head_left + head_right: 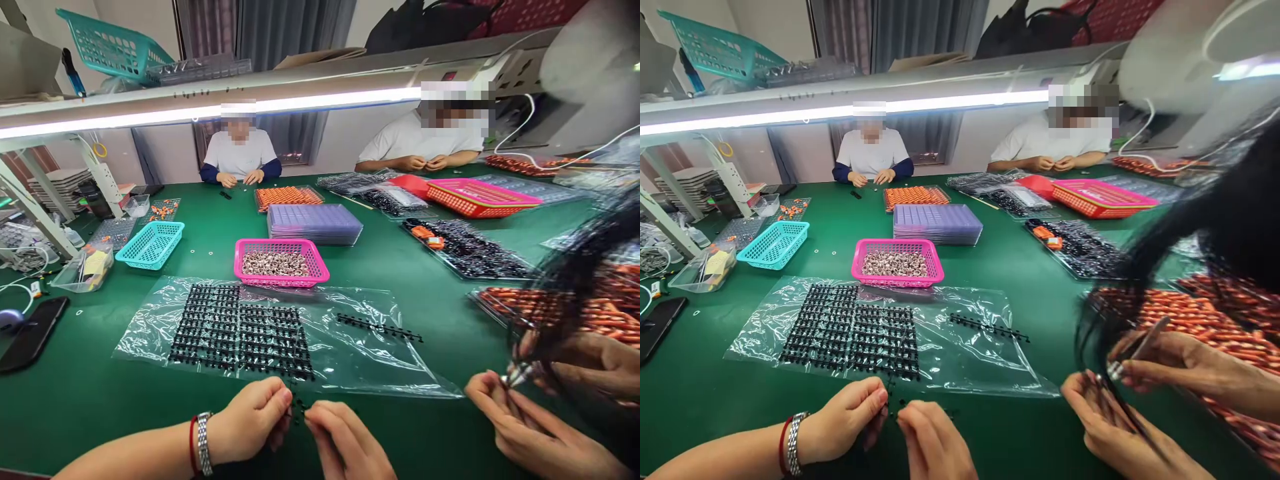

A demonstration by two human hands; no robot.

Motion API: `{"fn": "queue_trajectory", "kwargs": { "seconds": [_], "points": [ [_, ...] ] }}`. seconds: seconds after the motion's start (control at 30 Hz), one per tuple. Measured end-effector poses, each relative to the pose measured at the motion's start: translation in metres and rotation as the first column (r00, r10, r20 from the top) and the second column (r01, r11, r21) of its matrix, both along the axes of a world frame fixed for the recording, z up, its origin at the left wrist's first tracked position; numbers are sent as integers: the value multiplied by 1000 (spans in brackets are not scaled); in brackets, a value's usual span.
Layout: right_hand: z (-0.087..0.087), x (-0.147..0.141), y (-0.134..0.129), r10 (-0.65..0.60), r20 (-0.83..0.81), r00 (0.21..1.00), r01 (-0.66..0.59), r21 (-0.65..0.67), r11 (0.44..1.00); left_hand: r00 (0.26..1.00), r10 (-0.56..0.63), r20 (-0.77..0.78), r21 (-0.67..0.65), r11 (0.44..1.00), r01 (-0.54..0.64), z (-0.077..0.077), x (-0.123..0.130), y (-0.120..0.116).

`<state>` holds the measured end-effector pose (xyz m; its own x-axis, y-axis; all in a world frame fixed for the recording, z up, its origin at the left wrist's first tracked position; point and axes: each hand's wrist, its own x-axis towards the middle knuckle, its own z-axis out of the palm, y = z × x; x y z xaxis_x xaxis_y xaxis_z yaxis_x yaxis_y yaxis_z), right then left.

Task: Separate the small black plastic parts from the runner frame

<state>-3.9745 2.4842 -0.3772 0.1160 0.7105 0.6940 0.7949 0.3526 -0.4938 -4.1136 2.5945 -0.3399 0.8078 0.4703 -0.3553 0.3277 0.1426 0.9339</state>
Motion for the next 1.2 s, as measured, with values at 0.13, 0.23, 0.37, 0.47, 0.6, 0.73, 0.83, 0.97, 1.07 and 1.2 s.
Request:
{"fn": "queue_trajectory", "kwargs": {
  "seconds": [0.13, 0.23, 0.37, 0.47, 0.6, 0.73, 0.83, 0.97, 1.07, 1.2],
  "points": [
    [-2, 17, 2, -66, 20, 998, 68, -197, 978, 996, 63, 61, 145, 987, -71, -2, 0, 7],
    [-7, 22, 4, -92, 133, 987, 118, -199, 973, 996, 63, 60, 198, 977, -74, 0, 0, 7],
    [-14, 21, 3, -110, 191, 975, 152, -220, 964, 999, 45, 21, 212, 976, -48, 1, -1, 6],
    [-13, 20, 1, -104, 115, 988, 129, -242, 962, 1000, 24, -3, 222, 975, -23, 1, -1, 6],
    [0, 15, 1, -30, -189, 982, -36, -338, 941, 999, -23, -22, 267, 963, 28, 2, -1, 5],
    [16, 7, 7, 24, -445, 895, -212, -378, 901, 996, -80, -45, 334, 938, 90, 4, -2, 4],
    [22, 1, 9, 25, -503, 864, -252, -388, 886, 993, -109, -51, 382, 916, 121, 7, -2, 2],
    [19, -1, 7, 77, -306, 949, -163, -266, 950, 993, -111, -37, 206, 972, 116, 5, 0, 0],
    [13, 4, 5, 46, -9, 999, -46, -14, 999, 997, -73, 23, -132, 988, 75, 2, 1, 2],
    [6, 18, 4, -50, 50, 997, 53, -57, 997, 995, 23, 97, -211, 978, -2, 2, 2, 6]
  ]
}}
